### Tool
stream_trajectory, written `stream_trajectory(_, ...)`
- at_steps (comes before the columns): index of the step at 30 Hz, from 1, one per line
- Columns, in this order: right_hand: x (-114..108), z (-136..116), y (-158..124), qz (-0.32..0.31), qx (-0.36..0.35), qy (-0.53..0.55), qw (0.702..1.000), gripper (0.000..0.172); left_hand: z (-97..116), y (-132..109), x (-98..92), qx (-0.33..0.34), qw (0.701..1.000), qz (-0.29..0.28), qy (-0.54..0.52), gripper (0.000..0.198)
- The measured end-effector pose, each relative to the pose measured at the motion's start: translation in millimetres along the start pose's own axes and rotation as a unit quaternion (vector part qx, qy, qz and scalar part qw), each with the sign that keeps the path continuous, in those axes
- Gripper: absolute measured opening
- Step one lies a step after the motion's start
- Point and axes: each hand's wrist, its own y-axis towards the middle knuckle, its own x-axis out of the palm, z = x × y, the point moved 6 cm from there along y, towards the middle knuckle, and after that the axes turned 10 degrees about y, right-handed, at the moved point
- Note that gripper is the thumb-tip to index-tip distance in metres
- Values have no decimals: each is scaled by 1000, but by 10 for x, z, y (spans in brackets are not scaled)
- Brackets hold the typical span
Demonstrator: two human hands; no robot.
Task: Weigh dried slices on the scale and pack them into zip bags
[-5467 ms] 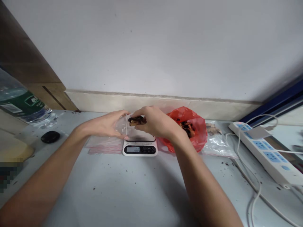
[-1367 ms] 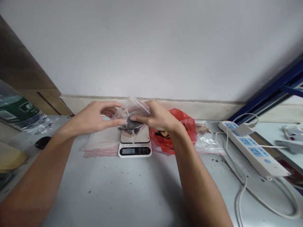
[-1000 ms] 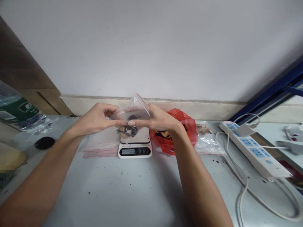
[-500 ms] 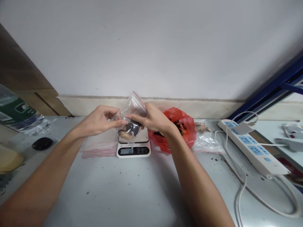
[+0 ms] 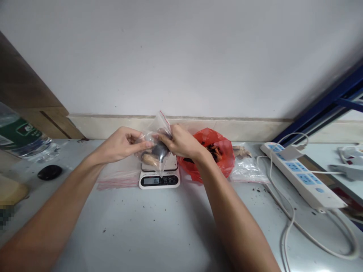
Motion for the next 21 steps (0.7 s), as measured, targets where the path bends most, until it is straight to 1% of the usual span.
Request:
stream_trajectory(4,27,-17,11,-5,-25,5,1000,49,21,1,8,3,1000,6,-13,45)
stream_trajectory(8,47,-29,27,-3,-42,-3,999,51,32,7,7,10,1000,9,-24,48)
stream_trajectory(9,40,-28,29,3,-37,-8,999,51,32,8,3,11,1000,10,-26,48)
stream_trajectory(11,17,-14,25,2,-7,-9,1000,51,27,8,-9,9,1000,14,-26,48)
stream_trajectory(12,8,-4,16,-11,16,3,1000,50,24,6,-17,6,1000,14,-26,47)
stream_trajectory(14,-6,10,-23,-61,64,57,994,42,24,1,-35,-1,1000,14,-25,44)
stream_trajectory(16,-32,12,-93,-123,108,126,978,37,39,-5,-46,-7,1000,1,-28,36)
stream_trajectory(18,-81,22,-190,-183,147,170,957,43,73,-7,-54,-3,999,-21,-27,27)
stream_trajectory(21,-206,69,-354,-247,188,171,935,53,144,8,-80,14,999,-52,-4,22)
